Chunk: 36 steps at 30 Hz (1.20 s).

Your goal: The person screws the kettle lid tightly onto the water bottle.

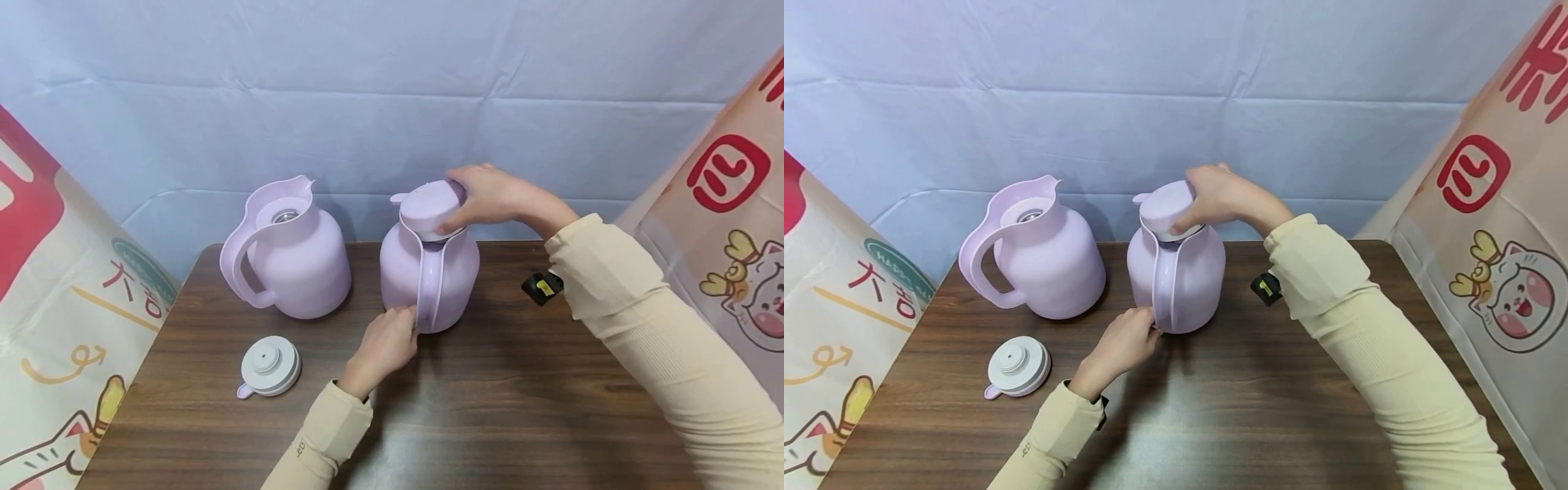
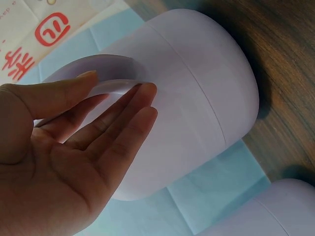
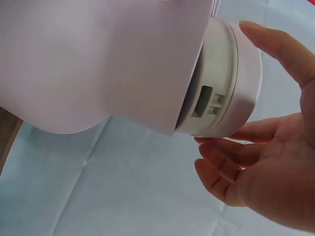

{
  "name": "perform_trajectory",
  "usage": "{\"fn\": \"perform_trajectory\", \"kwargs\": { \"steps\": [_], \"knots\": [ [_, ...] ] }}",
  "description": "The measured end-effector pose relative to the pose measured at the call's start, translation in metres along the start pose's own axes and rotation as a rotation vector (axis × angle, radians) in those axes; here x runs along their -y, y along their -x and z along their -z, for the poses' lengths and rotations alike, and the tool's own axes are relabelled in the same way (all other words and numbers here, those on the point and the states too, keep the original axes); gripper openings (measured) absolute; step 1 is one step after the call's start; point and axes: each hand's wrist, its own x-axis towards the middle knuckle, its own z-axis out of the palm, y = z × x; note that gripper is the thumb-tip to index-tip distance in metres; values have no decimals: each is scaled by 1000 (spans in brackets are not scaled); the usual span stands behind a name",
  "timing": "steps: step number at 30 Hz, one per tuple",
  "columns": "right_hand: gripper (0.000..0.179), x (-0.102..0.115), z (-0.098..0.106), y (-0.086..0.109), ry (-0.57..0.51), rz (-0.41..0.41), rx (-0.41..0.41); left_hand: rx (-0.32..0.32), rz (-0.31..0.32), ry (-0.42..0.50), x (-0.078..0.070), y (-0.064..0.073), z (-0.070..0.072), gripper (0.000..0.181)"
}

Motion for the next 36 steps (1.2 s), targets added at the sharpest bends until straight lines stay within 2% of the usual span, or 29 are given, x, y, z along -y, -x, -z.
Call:
{"fn": "perform_trajectory", "kwargs": {
  "steps": [2,9,17,26,36],
  "knots": [
    [48,2,0,-1,13,6,-2,3,3,-1,0,0,0,7],
    [70,8,3,-5,21,-49,56,14,13,-8,0,-1,1,6],
    [75,13,3,-11,39,-77,84,10,13,-6,0,-1,1,6],
    [78,12,2,-12,19,-107,75,13,10,-3,1,-1,2,7],
    [75,8,0,-11,-11,-102,35,18,14,-1,1,-1,1,7]
  ]
}}
